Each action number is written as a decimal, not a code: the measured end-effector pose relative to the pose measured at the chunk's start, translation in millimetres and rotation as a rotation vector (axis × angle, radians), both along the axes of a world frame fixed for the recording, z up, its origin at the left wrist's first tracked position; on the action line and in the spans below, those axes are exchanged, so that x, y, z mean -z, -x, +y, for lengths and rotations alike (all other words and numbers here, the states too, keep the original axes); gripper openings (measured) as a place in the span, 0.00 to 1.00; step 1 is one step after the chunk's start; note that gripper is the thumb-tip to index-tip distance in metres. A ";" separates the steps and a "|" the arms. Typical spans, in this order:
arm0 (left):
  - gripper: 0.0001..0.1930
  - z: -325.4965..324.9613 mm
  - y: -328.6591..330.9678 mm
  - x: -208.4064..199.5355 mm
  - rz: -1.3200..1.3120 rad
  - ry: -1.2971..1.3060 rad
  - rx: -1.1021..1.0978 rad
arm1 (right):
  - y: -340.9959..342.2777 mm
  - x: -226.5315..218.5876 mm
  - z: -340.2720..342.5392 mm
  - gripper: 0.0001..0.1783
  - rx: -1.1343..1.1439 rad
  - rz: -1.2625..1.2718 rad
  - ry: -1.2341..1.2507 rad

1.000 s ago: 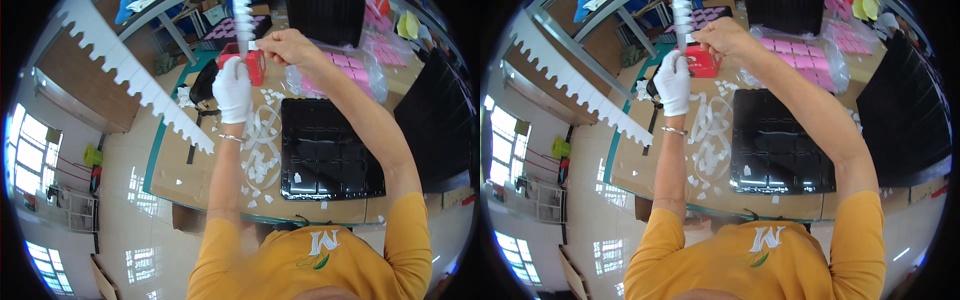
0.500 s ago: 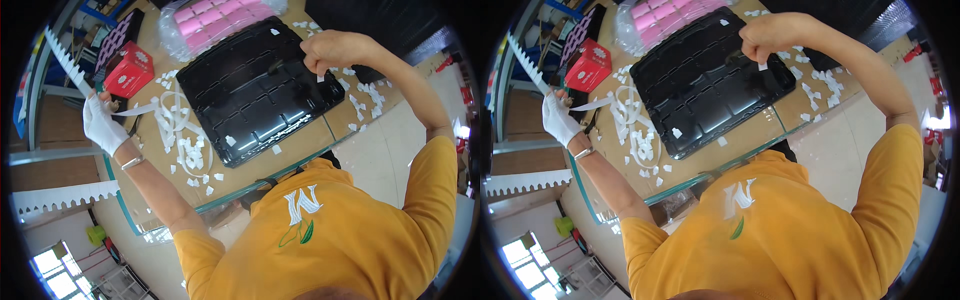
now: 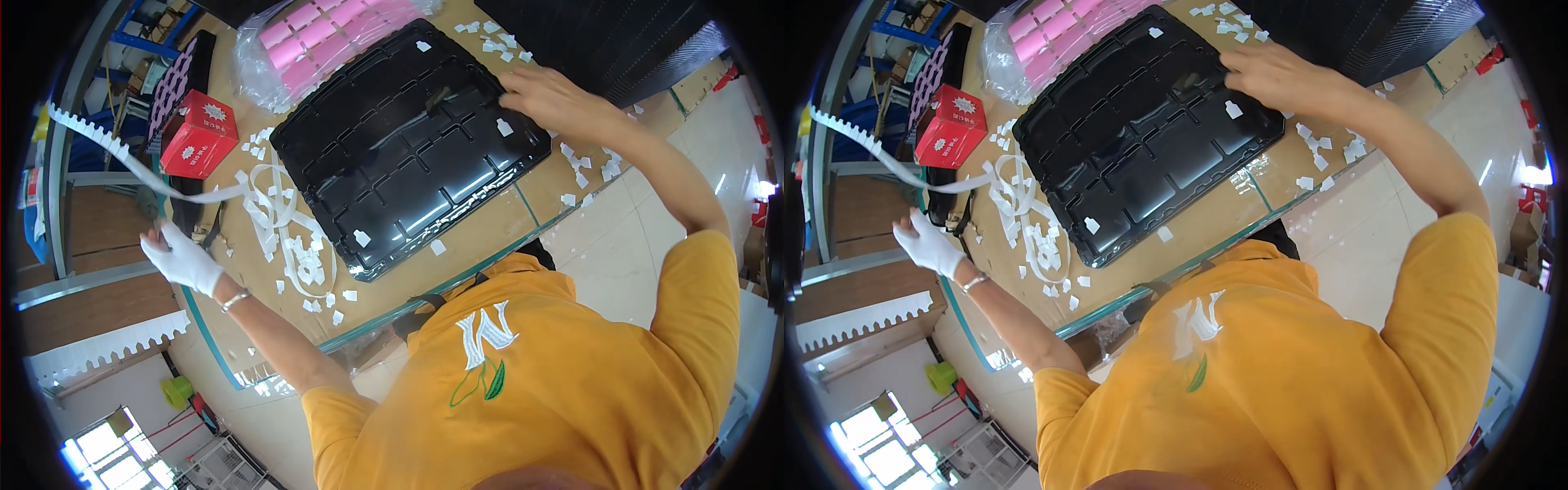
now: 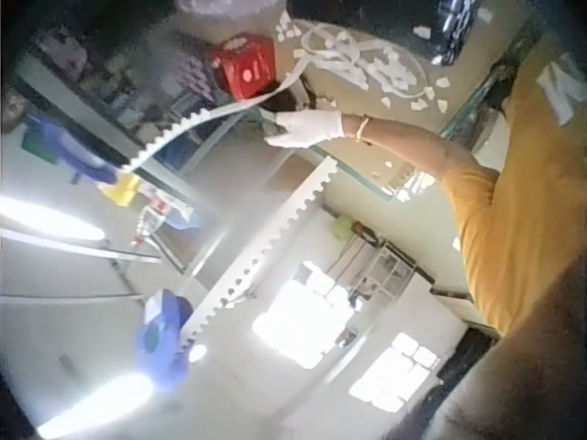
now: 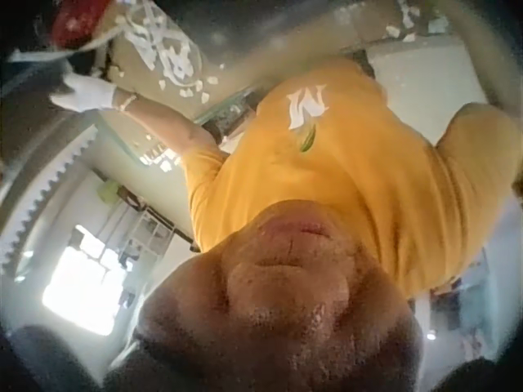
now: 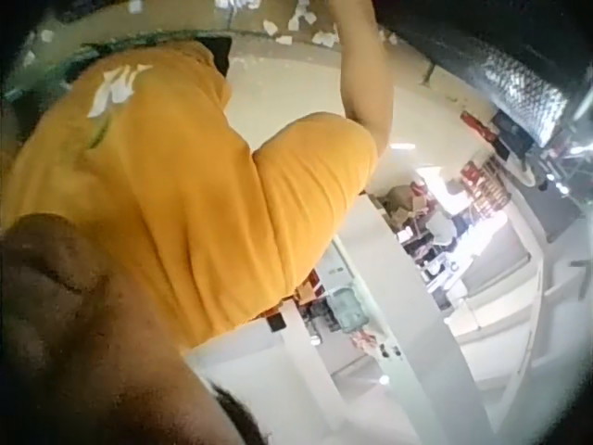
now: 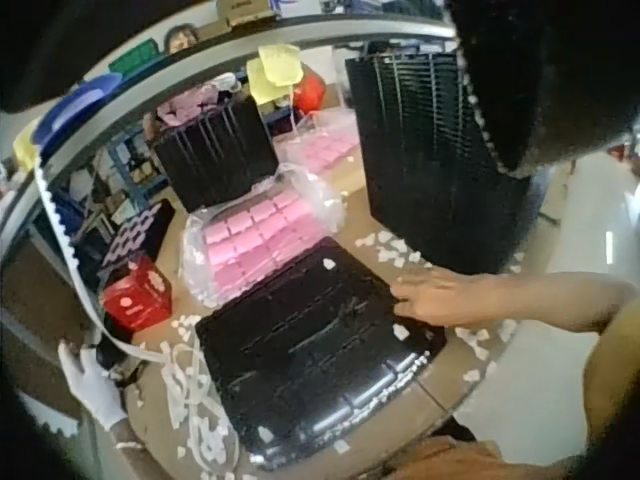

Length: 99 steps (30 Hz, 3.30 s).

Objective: The person repeatedly assembles black plastic trays by placing pink foam inserts into them. They handle the trays and foam pieces one at a time, aligning the inserts into the tray compartments and stacking the completed units.

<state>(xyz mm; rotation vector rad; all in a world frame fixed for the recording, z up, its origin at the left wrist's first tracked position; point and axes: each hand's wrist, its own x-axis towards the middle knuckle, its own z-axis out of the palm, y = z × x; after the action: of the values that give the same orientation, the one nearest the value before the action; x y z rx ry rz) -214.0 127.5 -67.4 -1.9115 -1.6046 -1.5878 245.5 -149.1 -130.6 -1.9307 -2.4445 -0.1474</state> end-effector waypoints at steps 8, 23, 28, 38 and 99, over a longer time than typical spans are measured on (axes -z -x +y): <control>0.13 -118.1 -16.7 76.0 0.260 0.039 0.173 | 42.2 21.7 -33.4 0.18 -0.008 -0.116 -0.178; 0.32 -171.2 -74.1 112.2 0.287 0.594 0.354 | 51.2 23.4 -16.3 0.10 -0.095 -0.135 -0.181; 0.34 -155.3 -78.6 115.7 0.232 0.557 0.322 | 51.8 28.2 -14.7 0.10 -0.071 -0.082 -0.229; 0.18 -158.1 -78.7 118.5 0.314 0.302 0.369 | -16.5 5.0 91.8 0.10 0.297 0.397 -0.279; 0.11 -160.2 -71.2 141.2 0.104 0.498 0.567 | -45.4 20.9 175.7 0.06 0.053 0.117 -0.052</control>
<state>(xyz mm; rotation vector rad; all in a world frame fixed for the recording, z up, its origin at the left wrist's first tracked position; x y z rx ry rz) -142.7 -32.8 -208.7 -2.8619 -1.6124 -1.2859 291.0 26.5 -151.5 -1.9253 -2.2952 -0.0950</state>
